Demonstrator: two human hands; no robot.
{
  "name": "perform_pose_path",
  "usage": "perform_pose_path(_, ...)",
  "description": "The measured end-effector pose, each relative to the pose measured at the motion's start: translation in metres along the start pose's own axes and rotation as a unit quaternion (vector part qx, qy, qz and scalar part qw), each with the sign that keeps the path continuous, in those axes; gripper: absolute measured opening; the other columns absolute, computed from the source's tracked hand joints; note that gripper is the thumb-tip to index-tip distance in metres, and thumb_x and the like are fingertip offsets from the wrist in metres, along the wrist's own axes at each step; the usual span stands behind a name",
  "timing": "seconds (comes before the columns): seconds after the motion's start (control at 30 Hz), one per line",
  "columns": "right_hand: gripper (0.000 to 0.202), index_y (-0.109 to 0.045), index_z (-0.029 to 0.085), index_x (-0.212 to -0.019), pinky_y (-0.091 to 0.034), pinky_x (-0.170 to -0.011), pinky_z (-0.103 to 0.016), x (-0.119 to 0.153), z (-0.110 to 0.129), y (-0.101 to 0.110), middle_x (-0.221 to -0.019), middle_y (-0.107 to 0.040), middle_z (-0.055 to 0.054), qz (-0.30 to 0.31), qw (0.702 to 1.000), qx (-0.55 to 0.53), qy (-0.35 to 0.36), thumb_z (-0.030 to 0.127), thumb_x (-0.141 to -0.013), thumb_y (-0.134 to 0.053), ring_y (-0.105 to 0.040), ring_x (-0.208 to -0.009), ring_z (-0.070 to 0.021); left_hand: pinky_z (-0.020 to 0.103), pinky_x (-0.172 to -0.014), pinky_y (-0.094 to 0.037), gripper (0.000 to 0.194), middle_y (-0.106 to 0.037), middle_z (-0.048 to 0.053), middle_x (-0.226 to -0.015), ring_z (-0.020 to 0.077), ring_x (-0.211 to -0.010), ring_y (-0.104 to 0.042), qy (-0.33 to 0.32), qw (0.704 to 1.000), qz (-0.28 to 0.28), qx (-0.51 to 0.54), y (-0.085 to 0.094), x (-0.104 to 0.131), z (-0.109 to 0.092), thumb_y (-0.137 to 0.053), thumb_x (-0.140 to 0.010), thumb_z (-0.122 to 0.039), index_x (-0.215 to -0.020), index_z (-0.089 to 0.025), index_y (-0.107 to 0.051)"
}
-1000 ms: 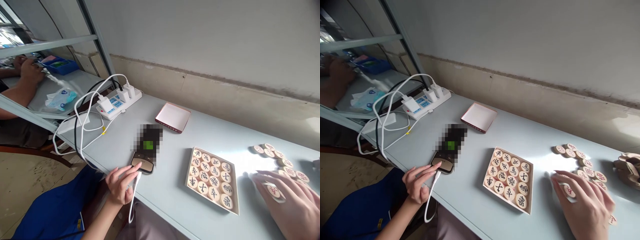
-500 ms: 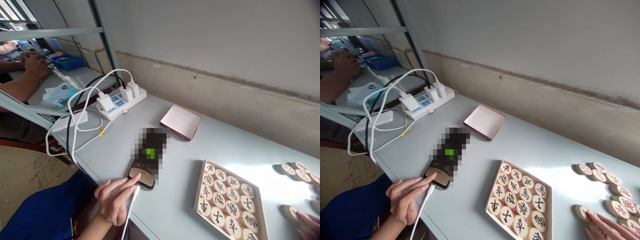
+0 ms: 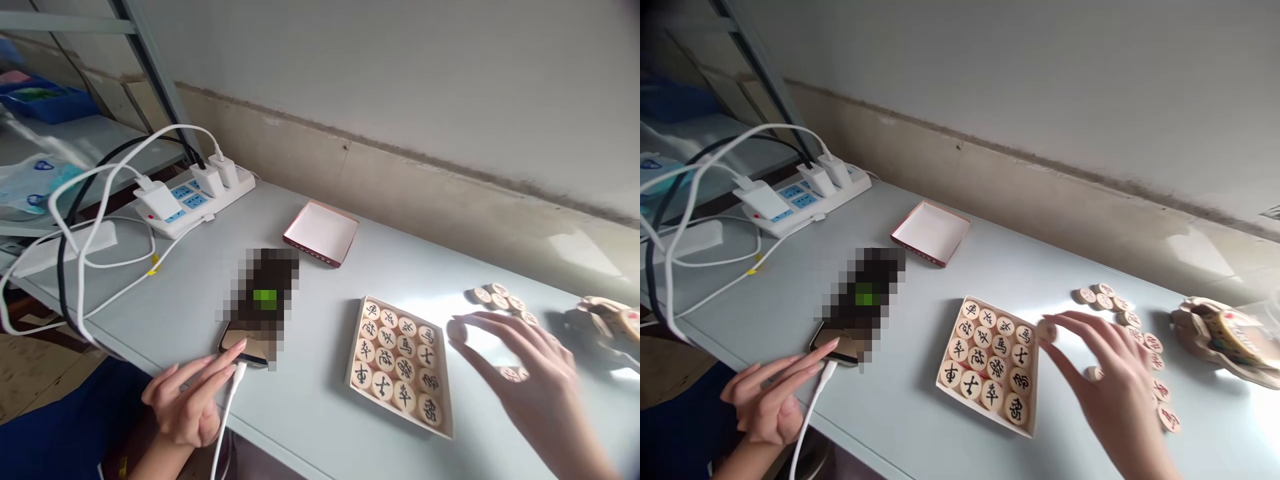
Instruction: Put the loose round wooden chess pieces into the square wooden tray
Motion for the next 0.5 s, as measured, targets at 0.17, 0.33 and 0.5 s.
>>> perform_pose_path(0.17,0.028,-0.063,0.032,-0.106,-0.034,-0.080,-0.035,-0.031,0.056,-0.023,-0.096,-0.063,-0.001,0.072,0.995,-0.016,0.071,0.048,-0.092,-0.044,-0.056,-0.085,-0.0185,0.035,-0.080,-0.032,0.037,-0.072,0.003,-0.063,0.0171,-0.066,-0.055,-0.002,1.000,-0.030,-0.002,0.003,-0.004,-0.001,-0.025,-0.093,-0.024,-0.083,-0.018,-0.060)
perform_pose_path(0.33,0.022,-0.059,0.036,-0.112,-0.031,-0.081,-0.036,-0.037,0.080,-0.036,-0.096,-0.064,0.002,0.103,0.991,-0.006,0.089,0.038,-0.092,-0.051,-0.054,-0.084,-0.0174,0.035,-0.072,-0.031,0.033,-0.070,0.005,-0.057,0.0181,-0.063,-0.054,-0.019,0.999,-0.032,-0.015,0.004,-0.017,-0.009,-0.027,-0.091,-0.020,-0.081,-0.017,-0.058)
perform_pose_path(0.5,0.030,-0.052,0.030,-0.120,-0.035,-0.081,-0.036,-0.015,0.038,-0.013,-0.107,-0.064,-0.001,0.093,0.995,-0.008,0.021,0.041,-0.093,-0.045,-0.058,-0.090,-0.0188,0.034,-0.067,-0.033,0.033,-0.069,0.003,-0.056,0.0166,-0.061,-0.057,-0.021,0.998,-0.045,-0.024,0.005,-0.016,-0.007,-0.028,-0.090,-0.020,-0.080,-0.018,-0.060)
Point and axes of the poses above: each hand's wrist, its own x-axis away from the middle knuckle, its own y-axis out of the back of the hand, z = x × y, the point moved 9 cm from there along -x, towards the middle knuckle
